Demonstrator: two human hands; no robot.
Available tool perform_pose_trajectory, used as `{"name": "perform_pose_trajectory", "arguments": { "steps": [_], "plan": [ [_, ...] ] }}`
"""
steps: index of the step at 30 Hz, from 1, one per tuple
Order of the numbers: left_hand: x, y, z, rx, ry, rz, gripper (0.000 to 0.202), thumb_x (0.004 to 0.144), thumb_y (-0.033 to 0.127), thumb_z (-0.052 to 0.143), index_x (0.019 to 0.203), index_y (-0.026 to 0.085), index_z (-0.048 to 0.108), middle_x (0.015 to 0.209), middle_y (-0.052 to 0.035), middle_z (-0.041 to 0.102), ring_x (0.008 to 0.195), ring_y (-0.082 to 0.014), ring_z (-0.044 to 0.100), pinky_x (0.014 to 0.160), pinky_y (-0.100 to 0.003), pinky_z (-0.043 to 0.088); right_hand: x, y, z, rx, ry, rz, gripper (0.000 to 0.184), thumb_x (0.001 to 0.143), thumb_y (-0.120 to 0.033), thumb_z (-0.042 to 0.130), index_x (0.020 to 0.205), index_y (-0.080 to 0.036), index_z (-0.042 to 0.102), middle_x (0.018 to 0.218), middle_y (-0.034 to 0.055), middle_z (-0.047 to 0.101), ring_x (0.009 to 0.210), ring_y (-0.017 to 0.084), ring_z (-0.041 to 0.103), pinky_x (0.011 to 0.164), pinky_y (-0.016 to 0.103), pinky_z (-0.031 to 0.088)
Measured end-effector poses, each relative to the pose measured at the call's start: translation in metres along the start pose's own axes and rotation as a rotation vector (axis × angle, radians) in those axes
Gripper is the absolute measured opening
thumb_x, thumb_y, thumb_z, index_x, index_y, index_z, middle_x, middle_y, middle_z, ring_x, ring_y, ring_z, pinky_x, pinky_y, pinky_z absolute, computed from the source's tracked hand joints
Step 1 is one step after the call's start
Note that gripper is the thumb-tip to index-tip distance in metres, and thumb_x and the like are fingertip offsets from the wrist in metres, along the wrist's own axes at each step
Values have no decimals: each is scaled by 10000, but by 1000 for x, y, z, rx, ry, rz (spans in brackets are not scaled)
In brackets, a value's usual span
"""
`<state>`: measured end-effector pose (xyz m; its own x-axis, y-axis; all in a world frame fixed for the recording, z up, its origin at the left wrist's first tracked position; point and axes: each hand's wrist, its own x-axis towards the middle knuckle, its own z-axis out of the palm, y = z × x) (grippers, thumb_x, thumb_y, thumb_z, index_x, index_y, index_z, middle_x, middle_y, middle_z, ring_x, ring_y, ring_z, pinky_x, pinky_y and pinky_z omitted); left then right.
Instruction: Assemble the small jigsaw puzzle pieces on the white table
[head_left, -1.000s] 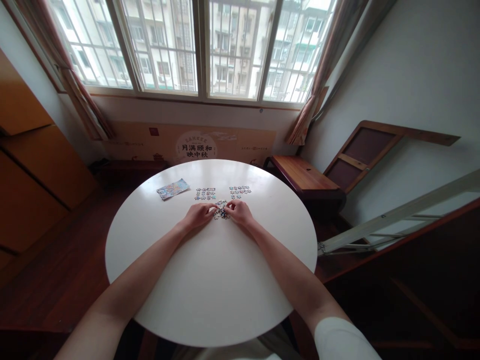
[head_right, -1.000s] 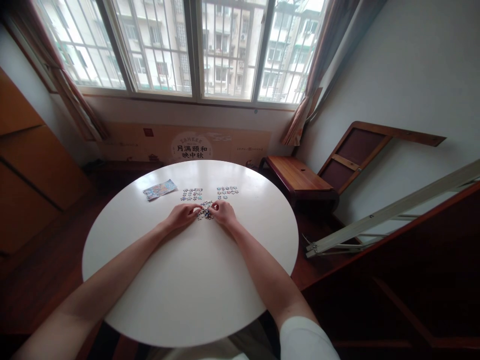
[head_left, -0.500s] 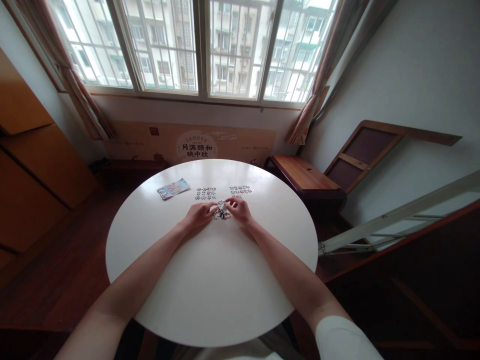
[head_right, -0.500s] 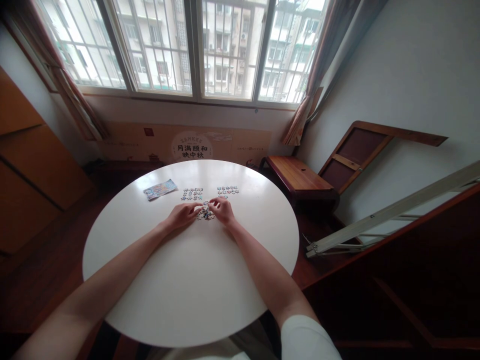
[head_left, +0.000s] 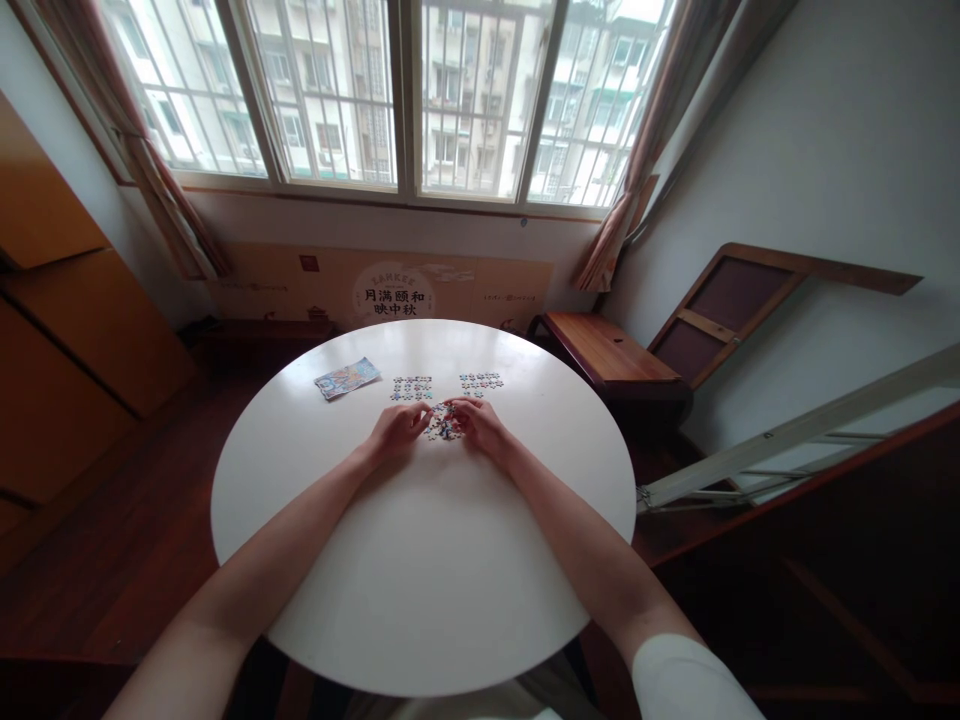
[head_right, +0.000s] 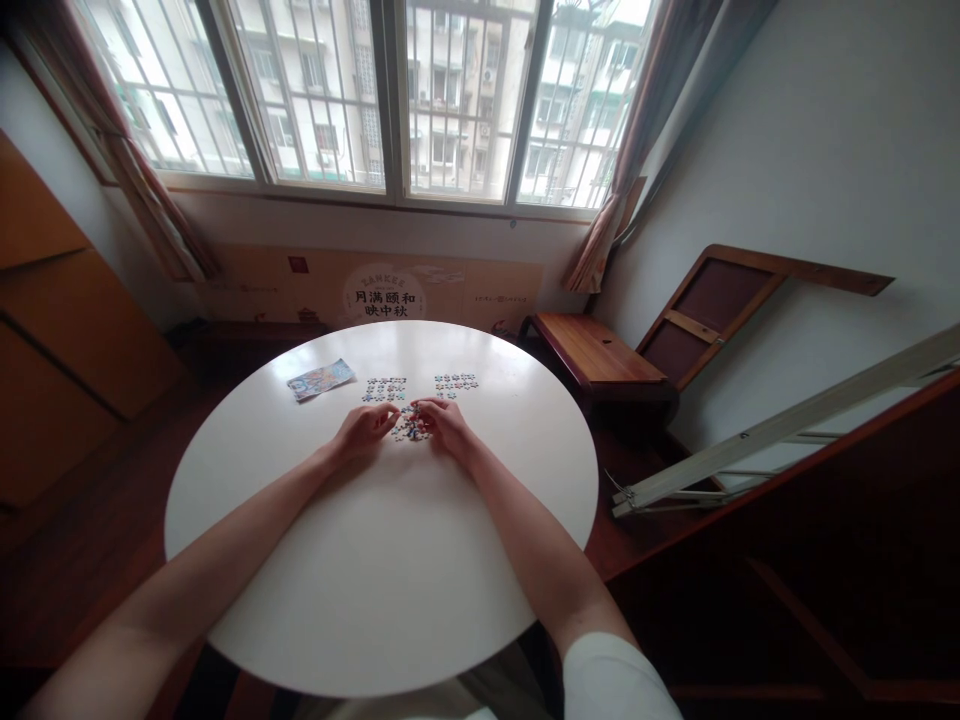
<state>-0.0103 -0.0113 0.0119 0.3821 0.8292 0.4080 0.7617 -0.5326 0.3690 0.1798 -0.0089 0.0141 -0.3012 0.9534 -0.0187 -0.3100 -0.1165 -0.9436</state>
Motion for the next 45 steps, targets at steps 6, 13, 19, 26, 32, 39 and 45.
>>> {"name": "perform_pose_trajectory", "arguments": {
  "steps": [6,13,19,26,32,39,45],
  "plan": [
    [-1,11,5,-222,91,-38,328,867,391,421,1021,183,624,541,50,535,482,-70,452,529,-179,338,-1,-3,2,-1,30,18,242,625,-338,671,737,-171,536,592,-3,609,482,83,505,461,193,379],
    [-3,13,8,-282,28,19,309,847,350,477,1088,200,600,546,58,548,501,-68,468,528,-169,343,-4,-4,6,-69,-63,-24,224,647,-342,670,708,-151,569,573,-18,574,500,70,488,486,192,370],
    [-3,11,6,-210,56,54,290,864,361,460,1030,202,636,564,41,567,512,-70,470,537,-170,347,-2,-2,6,-102,-58,-43,253,662,-373,668,708,-137,590,567,0,592,480,68,476,459,188,347],
    [-4,10,2,-125,98,123,293,870,381,464,1001,203,657,597,17,602,520,-71,503,549,-170,356,0,0,6,-136,-59,-66,309,680,-431,661,710,-133,589,572,22,619,461,70,488,440,187,352],
    [-4,8,2,-20,137,68,317,889,396,434,988,210,671,624,-7,646,562,-96,565,552,-177,351,2,3,6,-125,-44,-62,369,681,-494,644,758,-140,576,575,25,627,434,75,498,409,185,356],
    [-3,3,1,22,163,-11,329,901,394,415,999,226,680,634,-13,660,605,-119,595,576,-192,359,8,7,3,-285,174,-300,304,704,-456,614,800,-170,577,542,-15,575,405,71,442,386,194,328],
    [-2,3,3,27,116,22,355,908,405,395,1002,210,676,737,-42,692,674,-137,610,603,-201,370,9,10,-2,-522,135,-379,283,719,-412,589,836,-156,616,572,7,591,504,114,537,466,216,401]
  ]
}}
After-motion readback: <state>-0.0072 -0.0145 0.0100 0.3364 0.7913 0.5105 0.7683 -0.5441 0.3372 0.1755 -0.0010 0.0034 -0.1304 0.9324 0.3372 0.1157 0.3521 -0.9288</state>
